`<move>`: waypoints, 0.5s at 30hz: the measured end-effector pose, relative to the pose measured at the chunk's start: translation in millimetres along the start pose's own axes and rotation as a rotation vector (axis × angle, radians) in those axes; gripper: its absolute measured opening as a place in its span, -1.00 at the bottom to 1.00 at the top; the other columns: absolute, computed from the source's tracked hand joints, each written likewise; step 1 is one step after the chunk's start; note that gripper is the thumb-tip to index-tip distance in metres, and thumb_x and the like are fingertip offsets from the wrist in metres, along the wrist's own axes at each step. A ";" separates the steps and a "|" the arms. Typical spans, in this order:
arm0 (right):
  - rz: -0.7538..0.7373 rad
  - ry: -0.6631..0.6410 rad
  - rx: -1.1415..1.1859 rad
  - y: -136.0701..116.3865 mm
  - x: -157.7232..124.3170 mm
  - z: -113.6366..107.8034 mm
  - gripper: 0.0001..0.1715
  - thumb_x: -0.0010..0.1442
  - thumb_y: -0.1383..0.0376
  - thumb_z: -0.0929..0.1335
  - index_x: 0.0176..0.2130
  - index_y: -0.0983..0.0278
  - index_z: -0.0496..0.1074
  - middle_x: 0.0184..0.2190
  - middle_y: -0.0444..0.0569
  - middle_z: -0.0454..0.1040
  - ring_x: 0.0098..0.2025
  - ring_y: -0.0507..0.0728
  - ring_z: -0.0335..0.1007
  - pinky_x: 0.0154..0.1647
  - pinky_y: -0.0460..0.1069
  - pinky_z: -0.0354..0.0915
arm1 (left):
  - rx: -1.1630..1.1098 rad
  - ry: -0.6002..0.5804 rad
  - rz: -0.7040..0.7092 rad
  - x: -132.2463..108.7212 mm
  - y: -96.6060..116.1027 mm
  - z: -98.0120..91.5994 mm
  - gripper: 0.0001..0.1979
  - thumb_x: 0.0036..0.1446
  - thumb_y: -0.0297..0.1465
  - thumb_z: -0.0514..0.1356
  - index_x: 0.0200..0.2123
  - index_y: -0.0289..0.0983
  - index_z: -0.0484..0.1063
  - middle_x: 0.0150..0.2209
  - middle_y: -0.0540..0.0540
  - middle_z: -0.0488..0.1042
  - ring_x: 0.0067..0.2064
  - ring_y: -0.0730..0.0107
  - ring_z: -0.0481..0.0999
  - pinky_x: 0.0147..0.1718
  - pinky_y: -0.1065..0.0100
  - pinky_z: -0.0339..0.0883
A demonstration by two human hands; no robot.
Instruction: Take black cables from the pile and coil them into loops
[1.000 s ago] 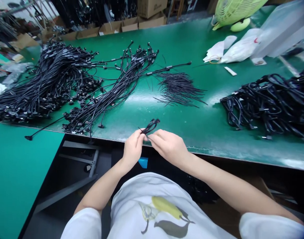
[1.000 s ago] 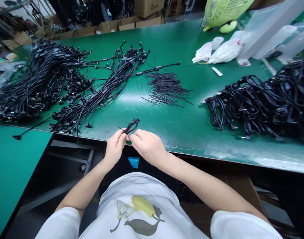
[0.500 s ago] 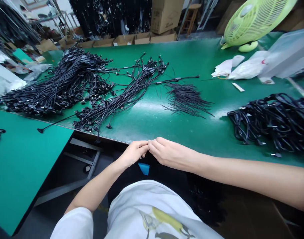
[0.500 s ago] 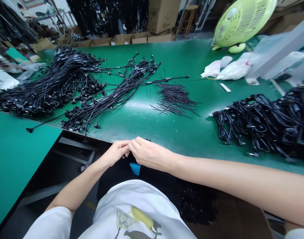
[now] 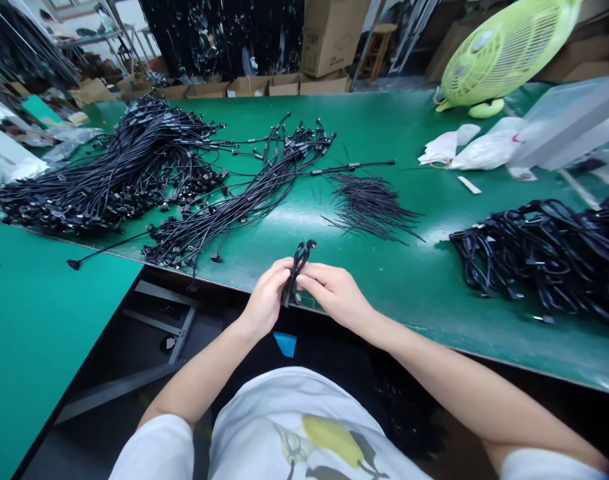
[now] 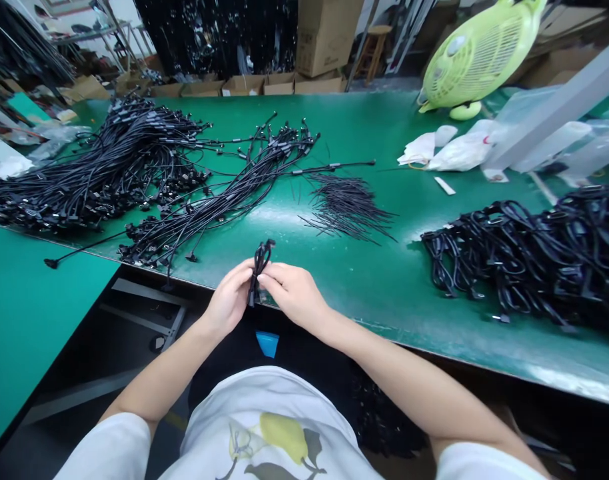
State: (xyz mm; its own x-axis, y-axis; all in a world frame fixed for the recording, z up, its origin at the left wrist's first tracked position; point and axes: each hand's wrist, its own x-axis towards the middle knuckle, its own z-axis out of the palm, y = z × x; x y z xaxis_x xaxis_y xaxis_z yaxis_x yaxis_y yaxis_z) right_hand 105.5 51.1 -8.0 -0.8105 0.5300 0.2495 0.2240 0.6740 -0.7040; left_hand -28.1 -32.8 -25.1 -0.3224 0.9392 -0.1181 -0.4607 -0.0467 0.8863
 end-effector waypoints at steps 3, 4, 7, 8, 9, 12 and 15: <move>0.078 -0.005 0.126 2.8 -1.1 -4.7 -0.63 0.33 0.24 0.20 -0.48 0.27 0.33 -0.47 -0.10 0.40 -0.38 0.03 0.32 -0.32 -0.09 0.16 | 0.245 -0.104 0.131 -5.8 8.2 -7.3 -0.71 0.18 -0.26 0.12 -0.39 -0.26 0.58 -0.22 -0.11 0.42 -0.09 0.29 0.37 0.02 0.29 0.21; 0.092 0.021 0.075 4.5 -1.6 -7.7 -0.64 0.31 0.24 0.21 -0.49 0.27 0.33 -0.49 -0.10 0.37 -0.40 0.04 0.29 -0.34 -0.08 0.14 | 0.353 -0.141 0.137 -8.3 9.5 -8.7 -0.63 0.24 -0.22 0.07 -0.44 -0.27 0.58 -0.26 -0.11 0.40 -0.13 0.29 0.36 0.00 0.29 0.22; 0.104 0.115 -0.048 5.4 -5.2 -14.8 -0.68 0.28 0.27 0.22 -0.49 0.27 0.33 -0.48 -0.08 0.36 -0.41 0.04 0.25 -0.35 -0.07 0.10 | 0.605 -0.195 0.080 -11.0 5.8 -10.1 -0.46 0.32 -0.12 -0.03 -0.46 -0.28 0.59 -0.34 -0.11 0.39 -0.23 0.32 0.37 -0.06 0.28 0.24; 0.092 0.103 -0.035 3.7 -7.1 -15.2 -0.67 0.29 0.27 0.21 -0.48 0.27 0.34 -0.46 -0.07 0.37 -0.41 0.04 0.26 -0.34 -0.07 0.11 | 0.619 -0.183 0.043 -9.7 3.0 -10.0 -0.43 0.32 -0.08 -0.06 -0.42 -0.29 0.59 -0.37 -0.10 0.41 -0.26 0.32 0.37 -0.08 0.27 0.26; 0.072 0.061 0.003 1.3 -9.2 -14.2 -0.67 0.30 0.26 0.20 -0.47 0.27 0.35 -0.44 -0.06 0.39 -0.39 0.04 0.28 -0.32 -0.07 0.12 | 0.592 -0.169 0.005 -7.7 0.2 -9.8 -0.39 0.33 -0.03 -0.12 -0.37 -0.29 0.59 -0.39 -0.10 0.42 -0.28 0.31 0.39 -0.10 0.27 0.27; 0.054 -0.096 0.164 -3.7 -14.7 -6.2 -0.66 0.30 0.24 0.20 -0.45 0.27 0.38 -0.41 -0.07 0.44 -0.34 0.05 0.32 -0.25 -0.08 0.16 | 0.500 -0.193 -0.036 -1.8 -1.0 -9.3 -0.31 0.32 0.02 -0.22 -0.22 -0.31 0.57 -0.37 -0.12 0.46 -0.24 0.28 0.43 -0.08 0.24 0.31; 0.176 -0.165 0.363 3.2 -16.2 0.6 -0.68 0.24 0.19 0.25 -0.47 0.28 0.38 -0.44 -0.09 0.44 -0.34 0.06 0.32 -0.23 -0.06 0.17 | 0.672 -0.287 0.146 -5.2 9.7 -9.0 -0.53 0.31 -0.09 0.00 -0.06 -0.29 0.54 -0.23 -0.15 0.43 -0.11 0.25 0.40 -0.01 0.24 0.28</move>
State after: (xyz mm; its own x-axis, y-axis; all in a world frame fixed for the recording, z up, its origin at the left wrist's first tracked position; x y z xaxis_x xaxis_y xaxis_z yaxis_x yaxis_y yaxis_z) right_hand 119.0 44.3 -14.7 -0.8590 0.5117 0.0157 0.1858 0.3401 -0.9219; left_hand -38.3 -41.2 -19.9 -0.0711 0.9956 0.0619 0.2052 -0.0461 0.9776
